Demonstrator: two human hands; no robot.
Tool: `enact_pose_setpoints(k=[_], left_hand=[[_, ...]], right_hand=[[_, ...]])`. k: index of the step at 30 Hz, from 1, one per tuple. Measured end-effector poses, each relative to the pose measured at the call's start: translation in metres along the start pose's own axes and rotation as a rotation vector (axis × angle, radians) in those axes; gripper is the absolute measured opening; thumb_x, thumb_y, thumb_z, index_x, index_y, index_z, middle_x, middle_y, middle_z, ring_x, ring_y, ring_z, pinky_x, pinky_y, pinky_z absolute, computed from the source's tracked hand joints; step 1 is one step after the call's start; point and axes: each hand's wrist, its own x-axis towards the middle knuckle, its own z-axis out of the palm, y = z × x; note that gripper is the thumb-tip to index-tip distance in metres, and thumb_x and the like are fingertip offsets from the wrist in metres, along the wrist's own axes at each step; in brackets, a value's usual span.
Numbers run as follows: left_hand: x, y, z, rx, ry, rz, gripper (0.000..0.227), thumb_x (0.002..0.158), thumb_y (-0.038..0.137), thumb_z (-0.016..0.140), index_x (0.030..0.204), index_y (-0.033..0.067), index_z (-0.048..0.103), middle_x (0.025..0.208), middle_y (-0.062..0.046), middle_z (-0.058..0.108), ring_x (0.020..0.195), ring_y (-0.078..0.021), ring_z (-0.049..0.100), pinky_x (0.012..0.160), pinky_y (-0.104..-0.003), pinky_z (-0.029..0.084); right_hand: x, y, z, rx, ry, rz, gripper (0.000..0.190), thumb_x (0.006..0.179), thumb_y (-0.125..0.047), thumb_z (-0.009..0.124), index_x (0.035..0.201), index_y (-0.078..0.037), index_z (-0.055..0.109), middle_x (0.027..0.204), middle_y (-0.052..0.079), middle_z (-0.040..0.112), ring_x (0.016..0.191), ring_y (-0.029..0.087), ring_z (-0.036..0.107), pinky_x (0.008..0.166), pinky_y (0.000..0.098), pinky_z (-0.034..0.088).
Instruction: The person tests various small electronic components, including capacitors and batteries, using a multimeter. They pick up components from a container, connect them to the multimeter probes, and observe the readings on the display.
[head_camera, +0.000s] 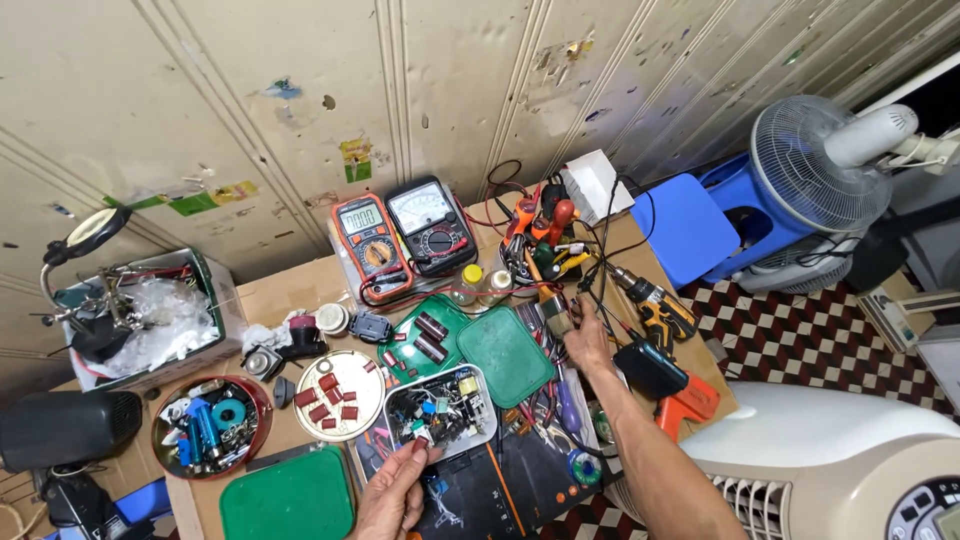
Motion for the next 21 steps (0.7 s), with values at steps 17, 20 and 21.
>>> enact_pose_setpoints(k=[17, 20, 21], left_hand=[[0.005, -0.015, 0.046, 0.081, -0.074, -0.120, 0.036, 0.099, 0.029, 0.063, 0.121, 0.0005, 0.067, 0.096, -0.017, 0.075, 0.036, -0.0085, 0.035, 0.032, -0.025, 0.022], [-0.010, -0.003, 0.072, 0.115, -0.099, -0.059, 0.035, 0.099, 0.030, 0.061, 0.116, 0.0006, 0.066, 0.096, -0.014, 0.077, 0.037, -0.0084, 0.036, 0.033, -0.026, 0.024], [-0.015, 0.003, 0.081, 0.134, -0.088, -0.008, 0.033, 0.098, 0.030, 0.060, 0.114, 0.0010, 0.066, 0.098, -0.013, 0.079, 0.038, -0.0083, 0.037, 0.034, -0.026, 0.025]], right_hand=[[0.013, -0.013, -0.022, -0.255, -0.045, -0.019, 0.024, 0.099, -0.022, 0.070, 0.118, -0.009, 0.078, 0.099, 0.014, 0.075, 0.088, 0.025, 0.070, 0.081, 0.0351, 0.052], [-0.021, -0.071, -0.071, -0.051, -0.031, 0.067, 0.024, 0.094, -0.027, 0.071, 0.108, -0.009, 0.079, 0.081, 0.008, 0.074, 0.068, 0.017, 0.064, 0.064, 0.0304, 0.049], [-0.031, -0.097, -0.087, 0.113, -0.108, 0.259, 0.024, 0.093, -0.029, 0.069, 0.109, -0.012, 0.075, 0.072, 0.005, 0.073, 0.057, 0.013, 0.058, 0.053, 0.0279, 0.046]])
